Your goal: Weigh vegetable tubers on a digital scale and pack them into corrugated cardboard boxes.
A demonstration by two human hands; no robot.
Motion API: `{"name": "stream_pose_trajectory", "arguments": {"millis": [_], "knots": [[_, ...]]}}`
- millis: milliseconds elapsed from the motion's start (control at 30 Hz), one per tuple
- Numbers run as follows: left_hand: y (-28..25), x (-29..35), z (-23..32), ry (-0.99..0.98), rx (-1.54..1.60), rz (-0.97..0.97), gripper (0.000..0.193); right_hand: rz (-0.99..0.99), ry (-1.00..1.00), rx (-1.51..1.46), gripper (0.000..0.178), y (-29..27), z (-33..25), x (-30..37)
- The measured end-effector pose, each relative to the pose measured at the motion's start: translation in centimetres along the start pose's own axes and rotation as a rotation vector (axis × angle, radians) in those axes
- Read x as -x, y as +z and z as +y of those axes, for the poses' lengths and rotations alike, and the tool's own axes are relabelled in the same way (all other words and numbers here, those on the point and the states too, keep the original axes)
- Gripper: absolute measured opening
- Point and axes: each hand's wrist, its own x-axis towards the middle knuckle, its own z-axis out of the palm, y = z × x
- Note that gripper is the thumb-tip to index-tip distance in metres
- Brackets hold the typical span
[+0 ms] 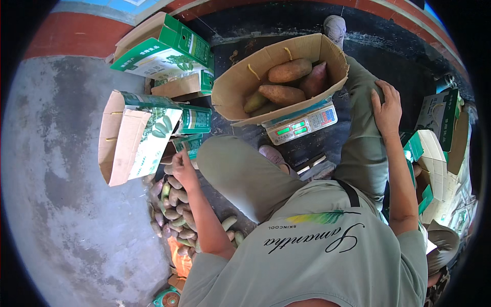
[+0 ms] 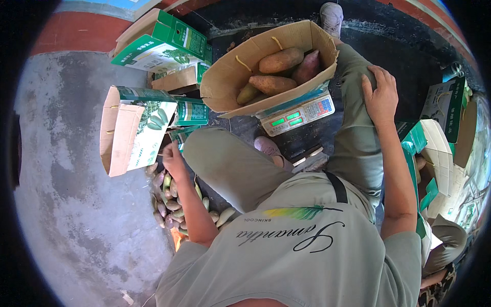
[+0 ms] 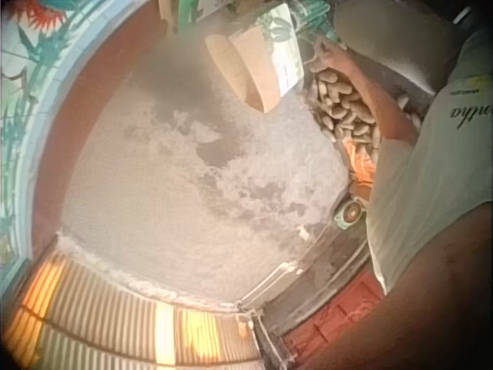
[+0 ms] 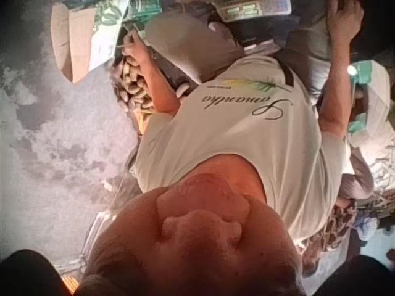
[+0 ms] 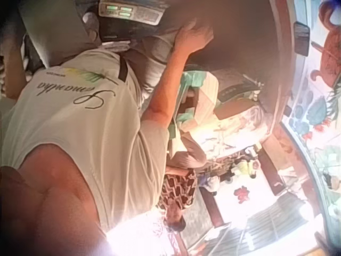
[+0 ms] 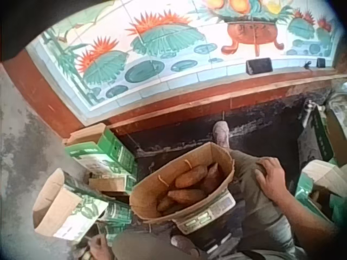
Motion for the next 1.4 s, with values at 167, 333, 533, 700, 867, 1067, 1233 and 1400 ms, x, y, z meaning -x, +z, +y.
{"name": "stream_pose_trajectory", "arguments": {"millis": [167, 333, 533, 700, 867, 1067, 1233, 1400], "knots": [[1.1, 5.9, -15.4, -0.168, -0.185, -0.007, 0.028, -0.004, -0.006, 0.054, 0.028, -0.2, -0.1, 0.1], [-0.7, 14.8, -30.6, -0.833, 0.094, -0.282, 0.025, -0.009, -0.021, 0.069, 0.029, 0.6, -0.4, -0.4], [-0.1, 22.6, -29.9, -1.294, 0.154, -0.361, 0.021, -0.011, -0.035, 0.122, 0.03, 0.5, 0.1, 0.1], [0.0, 24.9, -30.4, -1.347, 0.071, -0.341, 0.018, -0.022, -0.05, 0.149, 0.031, 1.0, -0.2, 0.0], [2.1, 24.1, -29.9, -1.397, 0.018, -0.388, 0.021, -0.025, -0.093, 0.198, 0.031, 0.5, 0.2, 0.1], [6.0, 24.1, -32.0, -1.248, 0.366, -0.368, 0.02, -0.059, -0.149, 0.287, 0.033, -0.5, 0.3, -0.1], [6.7, 23.9, -38.9, -0.585, -0.22, -0.581, 0.022, -0.108, -0.214, 0.286, 0.035, 1.0, -1.0, -0.6], [5.6, 23.4, -29.9, -0.321, -0.857, -0.714, 0.03, -0.15, -0.243, 0.265, 0.036, 1.1, 1.0, -0.9]]}}
